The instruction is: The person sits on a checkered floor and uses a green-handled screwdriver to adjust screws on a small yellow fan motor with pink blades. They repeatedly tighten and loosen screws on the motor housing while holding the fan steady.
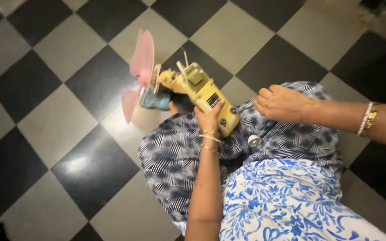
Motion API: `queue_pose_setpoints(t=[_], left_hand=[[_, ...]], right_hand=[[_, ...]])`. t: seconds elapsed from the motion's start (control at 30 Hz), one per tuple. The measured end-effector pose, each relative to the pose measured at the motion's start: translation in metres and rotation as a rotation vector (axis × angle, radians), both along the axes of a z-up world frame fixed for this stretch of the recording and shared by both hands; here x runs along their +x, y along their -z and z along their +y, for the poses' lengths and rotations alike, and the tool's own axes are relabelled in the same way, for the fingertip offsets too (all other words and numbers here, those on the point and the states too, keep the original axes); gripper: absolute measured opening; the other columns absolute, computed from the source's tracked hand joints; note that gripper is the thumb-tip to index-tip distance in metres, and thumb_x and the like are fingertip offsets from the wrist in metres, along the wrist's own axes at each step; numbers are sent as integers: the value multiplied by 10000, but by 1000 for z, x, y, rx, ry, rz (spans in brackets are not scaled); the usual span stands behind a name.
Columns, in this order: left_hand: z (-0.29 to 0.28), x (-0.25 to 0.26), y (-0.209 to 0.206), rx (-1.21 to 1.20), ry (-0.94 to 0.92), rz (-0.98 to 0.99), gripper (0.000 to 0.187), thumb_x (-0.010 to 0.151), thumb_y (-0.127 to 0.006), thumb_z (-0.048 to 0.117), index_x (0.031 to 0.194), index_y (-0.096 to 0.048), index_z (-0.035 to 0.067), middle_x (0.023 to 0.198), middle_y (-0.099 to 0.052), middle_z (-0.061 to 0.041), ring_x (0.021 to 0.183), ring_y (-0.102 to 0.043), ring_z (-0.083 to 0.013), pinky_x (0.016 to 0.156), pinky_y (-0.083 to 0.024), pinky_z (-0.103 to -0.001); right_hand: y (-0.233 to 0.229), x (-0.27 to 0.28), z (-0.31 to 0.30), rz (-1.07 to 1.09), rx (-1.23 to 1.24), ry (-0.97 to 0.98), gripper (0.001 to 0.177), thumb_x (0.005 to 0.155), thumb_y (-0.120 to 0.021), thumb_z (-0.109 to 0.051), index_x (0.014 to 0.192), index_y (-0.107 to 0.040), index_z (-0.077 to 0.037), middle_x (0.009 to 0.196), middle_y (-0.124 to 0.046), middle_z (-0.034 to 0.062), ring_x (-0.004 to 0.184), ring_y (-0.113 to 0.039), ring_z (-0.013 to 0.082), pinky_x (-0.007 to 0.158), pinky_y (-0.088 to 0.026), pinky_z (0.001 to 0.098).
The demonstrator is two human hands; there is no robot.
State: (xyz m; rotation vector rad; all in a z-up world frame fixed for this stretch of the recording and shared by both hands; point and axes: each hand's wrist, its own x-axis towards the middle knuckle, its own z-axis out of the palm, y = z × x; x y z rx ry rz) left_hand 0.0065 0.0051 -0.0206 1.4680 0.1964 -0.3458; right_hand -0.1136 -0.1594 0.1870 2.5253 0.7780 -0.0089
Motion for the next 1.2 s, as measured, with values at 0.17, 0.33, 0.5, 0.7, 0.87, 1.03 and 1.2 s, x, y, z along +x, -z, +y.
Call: queue_pose_setpoints(t=[0.17, 0.33, 0.5, 0.7, 0.87, 1.03, 1.2], left_hand=[[2, -6, -13, 51, 23, 2, 803, 574, -942, 350, 1188, -556, 7, 1029, -745, -146, 855, -739, -250, 769, -600, -360], [1, -7, -26, 119, 32, 6, 796, 590, -929, 403, 1168, -555, 3, 1011, -760, -170, 846, -763, -278, 768, -605, -365], [1, -4, -36, 224, 63, 18, 839, 572, -920, 453, 1190, -548, 23, 1028, -752, -181, 872, -758, -286, 787, -592, -367], [3, -7, -20, 145, 45, 39, 805, 586, -919, 407, 1177, -544, 9, 1017, -746, -160, 847, -757, -265, 762, -601, -350], [-1, -6, -7, -45, 3, -10, 862, 615, -934, 360, 1219, -472, -46, 1052, -713, -184, 865, -735, -260, 766, -610, -359], [-1, -15, -16, 162, -68, -163, 1083, 624, -929, 429, 1397, -364, -77, 1274, -615, -262, 1126, -674, -341, 969, -561, -408], [2, -34, -36, 457, 53, -405, 1421, 596, -955, 380, 1558, -41, -129, 1524, -295, -393, 1415, -355, -505, 1155, -377, -482]], right_hand=[[0, -3, 20, -18, -178, -37, 174, 774, -621, -210, 761, -656, -40, 669, -654, 45, 629, -630, 184, 534, -513, 302], [9, -1, 10, 304, 180, 636, 209, 796, -658, -206, 966, -745, -120, 894, -740, 108, 803, -719, 304, 686, -601, 445], [55, -7, -27, 407, 571, 1106, 338, 894, -721, -346, 1070, -795, -67, 872, -773, 172, 754, -703, 303, 701, -567, 444], [113, -18, -81, 1142, 1521, 1639, 392, 982, -644, -307, 1060, -733, 66, 682, -565, -17, 488, -388, 56, 399, -280, 228], [138, -83, -25, 886, 1667, 1423, 325, 990, -584, -265, 1146, -702, -5, 687, -605, 41, 524, -470, 97, 458, -398, 251], [128, -108, 28, 243, 1870, 1267, 304, 964, -647, -102, 1261, -636, -37, 961, -716, 43, 749, -611, 58, 631, -497, 214], [105, -111, 24, 106, 2048, 1188, 364, 962, -626, -30, 1323, -573, -37, 1112, -734, 97, 772, -606, 60, 649, -480, 191]])
